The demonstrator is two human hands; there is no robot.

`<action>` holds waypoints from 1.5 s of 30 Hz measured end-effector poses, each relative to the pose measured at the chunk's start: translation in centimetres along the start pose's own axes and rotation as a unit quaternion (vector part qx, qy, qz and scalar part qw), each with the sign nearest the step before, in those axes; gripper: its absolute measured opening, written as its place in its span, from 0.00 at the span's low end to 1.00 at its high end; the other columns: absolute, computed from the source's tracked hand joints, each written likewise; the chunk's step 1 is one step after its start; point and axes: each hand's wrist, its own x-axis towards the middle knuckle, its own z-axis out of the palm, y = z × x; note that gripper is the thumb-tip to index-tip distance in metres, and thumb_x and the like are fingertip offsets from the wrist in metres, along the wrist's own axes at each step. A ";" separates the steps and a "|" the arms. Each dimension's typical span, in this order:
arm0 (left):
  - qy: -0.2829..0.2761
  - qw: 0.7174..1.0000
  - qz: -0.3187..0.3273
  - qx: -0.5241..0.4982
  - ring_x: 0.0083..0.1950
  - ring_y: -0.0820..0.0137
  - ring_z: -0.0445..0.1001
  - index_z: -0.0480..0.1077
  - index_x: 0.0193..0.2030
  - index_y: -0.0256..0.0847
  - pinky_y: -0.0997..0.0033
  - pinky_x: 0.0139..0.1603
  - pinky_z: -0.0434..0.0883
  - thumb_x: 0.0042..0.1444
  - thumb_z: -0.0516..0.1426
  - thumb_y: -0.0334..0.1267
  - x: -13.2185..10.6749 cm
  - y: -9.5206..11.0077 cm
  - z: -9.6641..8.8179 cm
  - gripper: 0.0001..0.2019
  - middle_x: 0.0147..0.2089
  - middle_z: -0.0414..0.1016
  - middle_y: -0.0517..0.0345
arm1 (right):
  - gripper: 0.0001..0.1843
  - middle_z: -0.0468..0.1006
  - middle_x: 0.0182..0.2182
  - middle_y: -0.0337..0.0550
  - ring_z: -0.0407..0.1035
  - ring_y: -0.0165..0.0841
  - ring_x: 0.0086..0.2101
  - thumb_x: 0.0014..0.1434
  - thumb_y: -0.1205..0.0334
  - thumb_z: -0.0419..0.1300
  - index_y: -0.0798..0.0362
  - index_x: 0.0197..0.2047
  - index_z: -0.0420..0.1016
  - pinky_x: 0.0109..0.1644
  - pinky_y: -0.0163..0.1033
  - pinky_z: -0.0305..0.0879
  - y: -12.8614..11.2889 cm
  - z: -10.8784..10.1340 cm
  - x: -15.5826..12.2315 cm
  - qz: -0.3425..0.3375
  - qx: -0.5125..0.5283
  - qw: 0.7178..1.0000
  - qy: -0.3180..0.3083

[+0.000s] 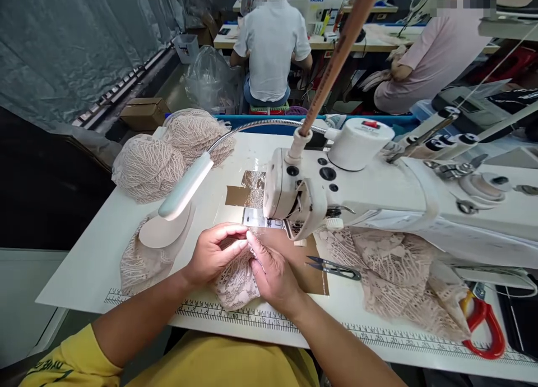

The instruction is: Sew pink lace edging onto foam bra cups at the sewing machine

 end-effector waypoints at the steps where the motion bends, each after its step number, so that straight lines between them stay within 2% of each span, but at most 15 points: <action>1: 0.005 1.000 -0.009 -0.006 0.40 0.67 0.77 0.76 0.43 0.37 0.68 0.45 0.75 0.54 0.61 0.35 -0.1 0.0 0.2 0.09 0.40 0.79 0.50 | 0.36 0.69 0.59 0.49 0.69 0.39 0.54 0.63 0.72 0.48 0.47 0.71 0.41 0.54 0.47 0.71 0.0 0.1 0.0 -0.009 -0.003 1.000 0.004; 5: 0.019 0.999 -0.033 -0.025 0.37 0.69 0.78 0.76 0.41 0.36 0.71 0.42 0.76 0.54 0.61 0.34 -0.3 0.1 0.7 0.08 0.37 0.80 0.52 | 0.40 0.73 0.54 0.50 0.72 0.39 0.49 0.61 0.74 0.47 0.47 0.72 0.37 0.50 0.47 0.73 -0.2 0.2 0.2 -0.039 -0.023 0.999 0.023; 10: 0.024 0.999 -0.032 -0.025 0.39 0.68 0.78 0.76 0.40 0.37 0.71 0.43 0.76 0.55 0.61 0.34 -0.5 0.1 0.9 0.07 0.39 0.80 0.52 | 0.40 0.76 0.47 0.52 0.72 0.41 0.45 0.60 0.76 0.46 0.50 0.72 0.34 0.47 0.49 0.74 -0.4 0.2 0.2 -0.056 -0.073 0.995 0.037; 15: 0.022 0.998 -0.043 -0.033 0.40 0.69 0.78 0.76 0.40 0.37 0.72 0.44 0.75 0.55 0.61 0.33 -0.7 -0.2 1.0 0.07 0.39 0.80 0.53 | 0.41 0.75 0.37 0.50 0.71 0.40 0.35 0.60 0.77 0.45 0.52 0.72 0.32 0.37 0.47 0.74 -0.5 0.3 0.2 -0.057 -0.129 0.989 0.037; 21: -0.002 0.994 -0.076 -0.083 0.41 0.67 0.77 0.74 0.40 0.36 0.69 0.45 0.75 0.55 0.61 0.34 -0.6 -0.2 0.8 0.06 0.40 0.79 0.50 | 0.40 0.72 0.31 0.45 0.66 0.38 0.29 0.61 0.75 0.45 0.54 0.72 0.31 0.32 0.44 0.71 -0.5 0.4 0.2 -0.057 -0.189 0.979 0.042; 27: -0.031 0.993 -0.060 -0.100 0.38 0.68 0.77 0.72 0.32 0.35 0.70 0.42 0.75 0.56 0.60 0.33 -0.2 0.3 0.7 0.03 0.37 0.78 0.51 | 0.40 0.70 0.29 0.44 0.65 0.37 0.29 0.60 0.77 0.45 0.54 0.72 0.33 0.30 0.42 0.69 -0.4 0.4 0.1 -0.060 -0.206 0.976 0.043; 30: -0.038 0.995 -0.055 -0.068 0.39 0.68 0.77 0.72 0.34 0.35 0.70 0.43 0.74 0.56 0.59 0.32 0.0 0.4 0.3 0.03 0.37 0.78 0.51 | 0.40 0.71 0.29 0.44 0.64 0.37 0.29 0.60 0.77 0.46 0.54 0.72 0.33 0.31 0.42 0.69 -0.5 0.4 0.1 -0.061 -0.204 0.976 0.041; 35: -0.060 0.997 -0.005 0.042 0.40 0.68 0.77 0.74 0.40 0.37 0.70 0.44 0.73 0.59 0.57 0.32 0.2 0.4 -0.7 0.06 0.39 0.79 0.52 | 0.40 0.72 0.30 0.45 0.63 0.37 0.28 0.60 0.77 0.45 0.56 0.72 0.32 0.30 0.42 0.67 -0.5 0.4 0.3 -0.083 -0.211 0.973 0.037; 45: -0.088 0.982 0.083 0.147 0.36 0.70 0.76 0.74 0.39 0.37 0.72 0.39 0.71 0.61 0.53 0.32 0.3 0.3 -1.0 0.08 0.35 0.78 0.53 | 0.40 0.72 0.31 0.45 0.64 0.37 0.31 0.60 0.78 0.45 0.57 0.72 0.35 0.32 0.41 0.66 -0.7 0.2 0.2 -0.065 -0.229 0.971 0.012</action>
